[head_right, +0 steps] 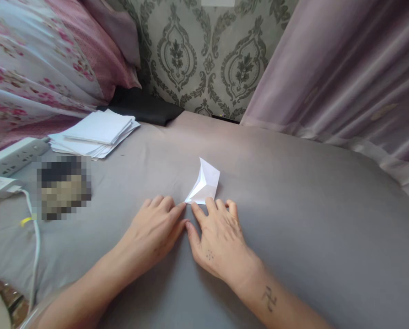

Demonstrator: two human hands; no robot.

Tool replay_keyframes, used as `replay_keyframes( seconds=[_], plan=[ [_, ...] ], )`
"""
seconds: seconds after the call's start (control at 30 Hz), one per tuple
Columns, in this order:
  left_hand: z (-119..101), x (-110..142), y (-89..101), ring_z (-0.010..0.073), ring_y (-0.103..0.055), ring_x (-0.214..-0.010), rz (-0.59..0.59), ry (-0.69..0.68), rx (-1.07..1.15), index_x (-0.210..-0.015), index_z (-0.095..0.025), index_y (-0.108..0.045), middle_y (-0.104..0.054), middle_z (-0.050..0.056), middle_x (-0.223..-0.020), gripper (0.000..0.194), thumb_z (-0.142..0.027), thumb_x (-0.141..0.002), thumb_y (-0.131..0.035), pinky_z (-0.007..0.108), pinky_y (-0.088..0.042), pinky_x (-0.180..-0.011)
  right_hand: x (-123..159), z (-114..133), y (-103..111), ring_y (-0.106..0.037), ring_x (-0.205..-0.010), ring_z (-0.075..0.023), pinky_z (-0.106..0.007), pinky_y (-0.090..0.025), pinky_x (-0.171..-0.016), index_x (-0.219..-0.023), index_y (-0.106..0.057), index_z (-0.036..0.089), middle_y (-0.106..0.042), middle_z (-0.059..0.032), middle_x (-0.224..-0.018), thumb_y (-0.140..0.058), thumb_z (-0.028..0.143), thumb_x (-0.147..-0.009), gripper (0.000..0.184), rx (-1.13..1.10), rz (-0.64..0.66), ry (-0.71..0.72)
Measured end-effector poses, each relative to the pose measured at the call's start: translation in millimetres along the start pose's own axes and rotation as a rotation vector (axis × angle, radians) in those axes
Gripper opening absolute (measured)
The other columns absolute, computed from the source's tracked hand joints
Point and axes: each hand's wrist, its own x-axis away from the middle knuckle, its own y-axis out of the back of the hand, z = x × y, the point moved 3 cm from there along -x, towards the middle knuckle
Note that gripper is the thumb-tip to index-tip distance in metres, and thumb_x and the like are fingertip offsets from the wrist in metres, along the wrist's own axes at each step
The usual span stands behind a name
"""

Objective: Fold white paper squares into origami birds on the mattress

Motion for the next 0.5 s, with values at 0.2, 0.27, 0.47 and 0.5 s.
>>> replay_keyframes(
  seconds=[0.2, 0.27, 0.47, 0.5],
  plan=[
    [7.2, 0.8, 2.6, 0.0246, -0.052, -0.079, 0.059, 0.034, 0.079, -0.097, -0.018, -0.061, -0.056, 0.009, -0.087, 0.032, -0.029, -0.097, -0.031, 0.038, -0.037, -0.067, -4.7, 3.5, 3.9, -0.053, -0.092, -0.0259, -0.048, -0.031, -0.092, -0.131, -0.054, 0.024, -0.058, -0.0113, -0.099, -0.037, 0.038, -0.096, 0.041, 0.038, 0.079, 0.036],
    [12.9, 1.5, 4.7, 0.0246, -0.054, -0.08, 0.062, 0.092, 0.103, -0.094, -0.018, -0.061, -0.057, 0.009, -0.088, 0.033, -0.03, -0.097, -0.031, 0.038, -0.037, -0.069, -6.5, 4.3, 4.9, -0.055, -0.094, -0.0266, -0.05, -0.031, -0.093, -0.13, -0.055, 0.023, -0.059, -0.0122, -0.1, -0.038, 0.039, -0.095, 0.041, 0.049, 0.095, 0.044],
    [25.0, 4.4, 11.1, 0.0236, -0.056, -0.074, 0.034, 0.228, 0.08, -0.084, -0.017, -0.059, -0.059, 0.009, -0.084, 0.033, -0.031, -0.097, -0.032, 0.036, -0.035, -0.065, -11.7, 8.2, 9.5, -0.059, -0.094, -0.028, -0.057, -0.027, -0.098, -0.129, -0.055, 0.021, -0.061, -0.015, -0.107, -0.041, 0.043, -0.095, 0.044, 0.092, 0.155, 0.057],
    [25.4, 4.8, 11.8, 0.0237, -0.056, -0.075, 0.028, 0.228, 0.078, -0.084, -0.017, -0.059, -0.059, 0.009, -0.084, 0.033, -0.031, -0.097, -0.032, 0.036, -0.035, -0.065, -12.3, 9.6, 10.5, -0.059, -0.094, -0.0283, -0.058, -0.026, -0.099, -0.13, -0.055, 0.02, -0.061, -0.0152, -0.107, -0.041, 0.044, -0.094, 0.045, 0.099, 0.164, 0.056]
  ],
)
